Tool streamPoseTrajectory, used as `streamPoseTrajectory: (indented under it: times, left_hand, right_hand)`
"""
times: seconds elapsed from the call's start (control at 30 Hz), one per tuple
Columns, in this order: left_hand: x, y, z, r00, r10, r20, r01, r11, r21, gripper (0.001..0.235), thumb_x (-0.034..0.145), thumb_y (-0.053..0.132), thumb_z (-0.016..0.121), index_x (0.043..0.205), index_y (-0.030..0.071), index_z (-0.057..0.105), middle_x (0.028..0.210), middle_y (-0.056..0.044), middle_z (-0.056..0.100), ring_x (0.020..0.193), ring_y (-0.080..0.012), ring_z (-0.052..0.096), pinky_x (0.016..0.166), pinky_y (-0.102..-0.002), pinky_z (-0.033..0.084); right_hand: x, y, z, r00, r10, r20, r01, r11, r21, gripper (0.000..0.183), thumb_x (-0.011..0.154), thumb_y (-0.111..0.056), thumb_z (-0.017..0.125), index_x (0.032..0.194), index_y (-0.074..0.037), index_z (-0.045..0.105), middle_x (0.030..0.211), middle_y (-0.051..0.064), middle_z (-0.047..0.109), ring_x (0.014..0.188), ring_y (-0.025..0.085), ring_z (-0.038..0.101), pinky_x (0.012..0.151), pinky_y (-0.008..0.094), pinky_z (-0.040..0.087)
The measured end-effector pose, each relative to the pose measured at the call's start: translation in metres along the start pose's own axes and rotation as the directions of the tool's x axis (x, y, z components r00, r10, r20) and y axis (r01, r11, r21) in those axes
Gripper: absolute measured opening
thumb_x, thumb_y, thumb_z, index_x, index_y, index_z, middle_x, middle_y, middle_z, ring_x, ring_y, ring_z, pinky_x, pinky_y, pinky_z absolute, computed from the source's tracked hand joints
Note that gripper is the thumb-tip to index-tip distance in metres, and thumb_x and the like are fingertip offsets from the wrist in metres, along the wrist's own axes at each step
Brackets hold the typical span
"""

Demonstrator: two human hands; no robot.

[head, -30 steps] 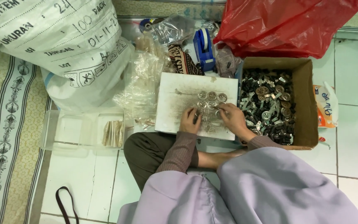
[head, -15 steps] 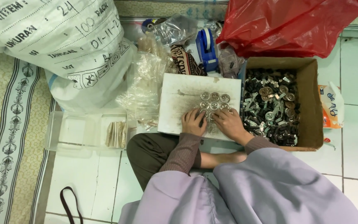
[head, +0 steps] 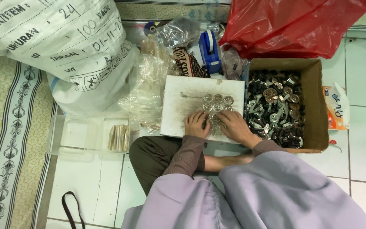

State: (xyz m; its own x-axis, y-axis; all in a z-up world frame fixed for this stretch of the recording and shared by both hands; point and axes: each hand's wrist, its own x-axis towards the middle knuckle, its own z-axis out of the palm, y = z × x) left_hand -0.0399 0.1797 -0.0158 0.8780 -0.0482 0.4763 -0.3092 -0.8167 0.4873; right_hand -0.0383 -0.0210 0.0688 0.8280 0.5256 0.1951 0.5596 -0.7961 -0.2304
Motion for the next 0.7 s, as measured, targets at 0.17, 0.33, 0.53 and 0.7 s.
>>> streamPoseTrajectory:
  times: [0.17, 0.33, 0.53, 0.7]
  left_hand:
    - [0.007, -0.001, -0.006, 0.973, -0.178, 0.149, 0.192, 0.978, -0.084, 0.033, 0.094, 0.038, 0.064, 0.119, 0.017, 0.071, 0.118, -0.007, 0.071, 0.119, -0.0254, 0.062, 0.108, -0.051, 0.037]
    - [0.055, 0.028, -0.025, 0.868, -0.473, 0.15, 0.493, 0.791, -0.362, 0.023, 0.092, 0.02, 0.07, 0.11, 0.005, 0.072, 0.101, -0.016, 0.075, 0.101, -0.035, 0.071, 0.091, -0.046, 0.054]
    - [0.105, 0.12, 0.026, 0.92, -0.297, 0.256, 0.392, 0.716, -0.578, 0.022, 0.093, 0.021, 0.068, 0.114, 0.015, 0.071, 0.106, -0.007, 0.074, 0.104, -0.026, 0.07, 0.093, -0.041, 0.056]
    - [0.08, 0.192, 0.118, 0.67, 0.131, 0.731, 0.187, 0.923, -0.336, 0.065, 0.09, 0.042, 0.064, 0.147, 0.015, 0.047, 0.144, -0.017, 0.056, 0.135, -0.0339, 0.054, 0.112, -0.047, 0.048]
  right_hand:
    - [-0.005, 0.031, -0.023, 0.97, 0.237, -0.055, -0.226, 0.961, 0.157, 0.044, 0.093, -0.02, 0.068, 0.135, -0.012, 0.062, 0.131, 0.016, 0.062, 0.124, 0.035, 0.061, 0.1, 0.05, 0.048]
    - [-0.035, 0.087, -0.049, 0.748, 0.663, 0.02, -0.601, 0.665, 0.442, 0.039, 0.102, -0.019, 0.062, 0.137, -0.005, 0.058, 0.133, 0.019, 0.055, 0.13, 0.039, 0.054, 0.107, 0.053, 0.043]
    - [-0.112, 0.159, -0.038, 0.497, 0.866, 0.058, -0.782, 0.418, 0.463, 0.045, 0.104, -0.022, 0.06, 0.141, 0.003, 0.049, 0.134, 0.028, 0.047, 0.13, 0.046, 0.049, 0.107, 0.058, 0.041]
    - [-0.163, 0.18, -0.008, 0.485, 0.85, 0.204, -0.874, 0.467, 0.131, 0.074, 0.094, -0.028, 0.069, 0.153, 0.005, 0.04, 0.148, 0.039, 0.04, 0.136, 0.055, 0.045, 0.103, 0.064, 0.048]
